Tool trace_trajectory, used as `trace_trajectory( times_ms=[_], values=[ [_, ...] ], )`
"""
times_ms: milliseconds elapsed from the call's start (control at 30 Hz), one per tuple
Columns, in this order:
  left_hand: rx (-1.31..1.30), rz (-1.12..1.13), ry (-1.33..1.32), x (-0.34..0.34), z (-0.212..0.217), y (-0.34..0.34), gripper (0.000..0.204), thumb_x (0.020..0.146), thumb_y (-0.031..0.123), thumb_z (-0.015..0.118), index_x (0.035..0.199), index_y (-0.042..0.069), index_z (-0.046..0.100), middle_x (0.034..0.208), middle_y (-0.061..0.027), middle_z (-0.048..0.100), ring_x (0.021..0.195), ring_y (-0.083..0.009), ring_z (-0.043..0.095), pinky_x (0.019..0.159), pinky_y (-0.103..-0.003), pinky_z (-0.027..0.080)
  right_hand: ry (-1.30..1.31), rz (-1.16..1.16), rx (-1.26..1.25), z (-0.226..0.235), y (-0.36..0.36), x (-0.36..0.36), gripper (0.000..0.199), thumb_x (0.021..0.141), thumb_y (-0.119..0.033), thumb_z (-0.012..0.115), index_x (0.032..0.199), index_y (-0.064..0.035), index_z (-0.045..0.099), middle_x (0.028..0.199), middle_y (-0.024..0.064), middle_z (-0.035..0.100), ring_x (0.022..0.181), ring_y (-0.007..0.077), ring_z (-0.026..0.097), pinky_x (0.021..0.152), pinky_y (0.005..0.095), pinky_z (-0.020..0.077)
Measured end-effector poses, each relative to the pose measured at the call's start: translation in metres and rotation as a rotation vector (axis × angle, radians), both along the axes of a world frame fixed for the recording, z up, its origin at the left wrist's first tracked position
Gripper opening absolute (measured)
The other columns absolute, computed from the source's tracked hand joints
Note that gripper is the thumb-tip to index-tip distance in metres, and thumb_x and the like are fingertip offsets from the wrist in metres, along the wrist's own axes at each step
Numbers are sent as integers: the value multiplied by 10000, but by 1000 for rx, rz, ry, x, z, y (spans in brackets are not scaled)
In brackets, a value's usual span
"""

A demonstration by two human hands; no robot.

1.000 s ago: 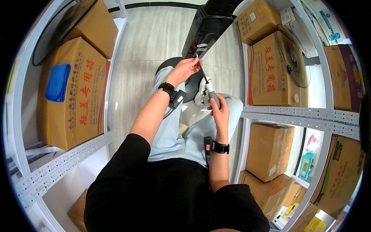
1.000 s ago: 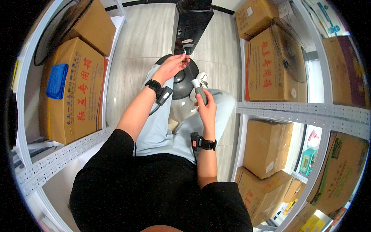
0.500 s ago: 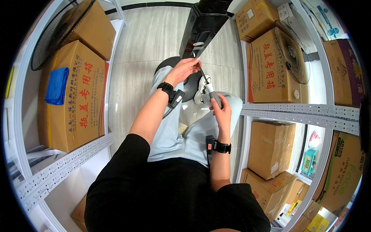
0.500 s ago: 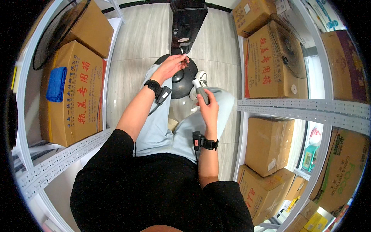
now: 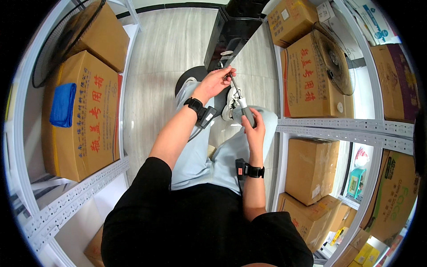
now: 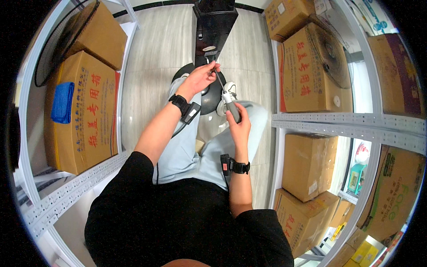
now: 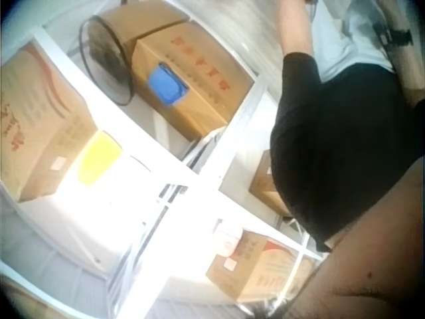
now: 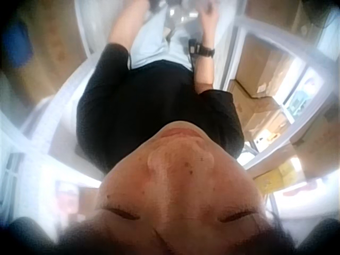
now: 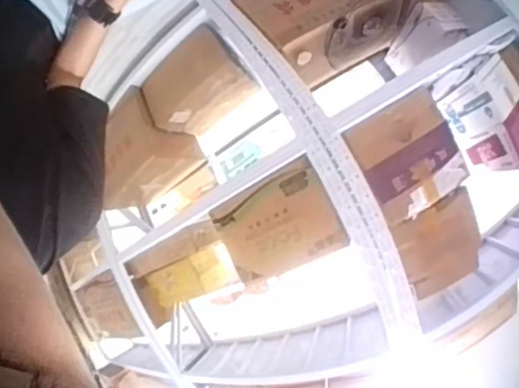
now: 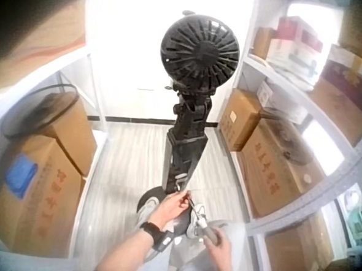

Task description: The person assembles a standing fan by connecting internal wires and securing the housing with a screwdriver. They then attach the fan head to the stand and tighten the mounting screws.

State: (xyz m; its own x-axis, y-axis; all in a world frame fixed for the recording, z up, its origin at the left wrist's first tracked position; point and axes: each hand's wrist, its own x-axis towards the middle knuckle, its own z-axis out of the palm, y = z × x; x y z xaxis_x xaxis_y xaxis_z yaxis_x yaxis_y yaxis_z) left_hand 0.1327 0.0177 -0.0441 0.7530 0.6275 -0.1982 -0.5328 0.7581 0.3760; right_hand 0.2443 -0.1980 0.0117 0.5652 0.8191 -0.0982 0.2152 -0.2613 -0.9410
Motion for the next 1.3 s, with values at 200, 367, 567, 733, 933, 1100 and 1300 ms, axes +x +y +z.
trace_trajectory(
  times_ms=[200, 367, 567, 733, 933, 1100, 1300],
  values=[
    [82, 74, -40, 13, 18, 2, 253, 951, 143, 578, 1118, -40, 628, 973, -54, 606, 773, -73, 491, 667, -188, 422, 36, -19, -15, 11, 14, 2, 372, 877, -122, 666, 1224, -29, 567, 877, 35, 621, 724, 74, 585, 521, 204, 397],
    [84, 96, -118, 19, 18, 8, 270, 962, 97, 535, 1182, -56, 574, 1021, -62, 591, 778, -71, 490, 680, -197, 435, 28, -25, 8, 16, 24, 8, 372, 872, -151, 681, 1214, -44, 584, 852, 32, 631, 677, 72, 568, 536, 220, 432],
    [70, 117, -164, 22, 17, 15, 285, 971, 100, 525, 1204, -62, 552, 1029, -59, 585, 778, -69, 484, 679, -192, 431, 25, -21, 11, 19, 34, 8, 370, 875, -149, 677, 1215, -37, 584, 853, 33, 627, 684, 73, 569, 548, 219, 435],
    [57, 112, -167, 22, 13, 14, 290, 972, 103, 527, 1209, -62, 552, 1021, -61, 591, 777, -68, 495, 670, -191, 429, 1, 7, -18, 24, 42, 9, 361, 881, -154, 670, 1211, -34, 583, 846, 33, 626, 685, 72, 570, 546, 217, 430],
    [116, 66, -174, 19, 10, 13, 302, 956, 108, 554, 1213, -50, 564, 1009, -71, 616, 773, -71, 508, 659, -184, 416, 58, 8, 10, 22, 47, 7, 349, 896, -173, 659, 1201, -22, 582, 845, 34, 629, 656, 66, 578, 508, 212, 411],
    [152, 10, -196, 17, 9, 10, 312, 970, 107, 519, 1240, -47, 547, 1041, -80, 620, 769, -66, 508, 659, -183, 409, 56, 17, 20, 26, 50, 4, 347, 909, -190, 647, 1202, -18, 581, 866, 43, 638, 640, 61, 585, 481, 210, 400],
    [198, -46, -179, 15, 10, 8, 337, 976, 86, 493, 1287, -42, 509, 1059, -89, 616, 773, -58, 500, 659, -179, 406, 62, -57, 1, 28, 62, -1, 368, 927, -229, 628, 1205, 6, 575, 909, 68, 650, 647, 83, 619, 471, 212, 419]
  ],
)
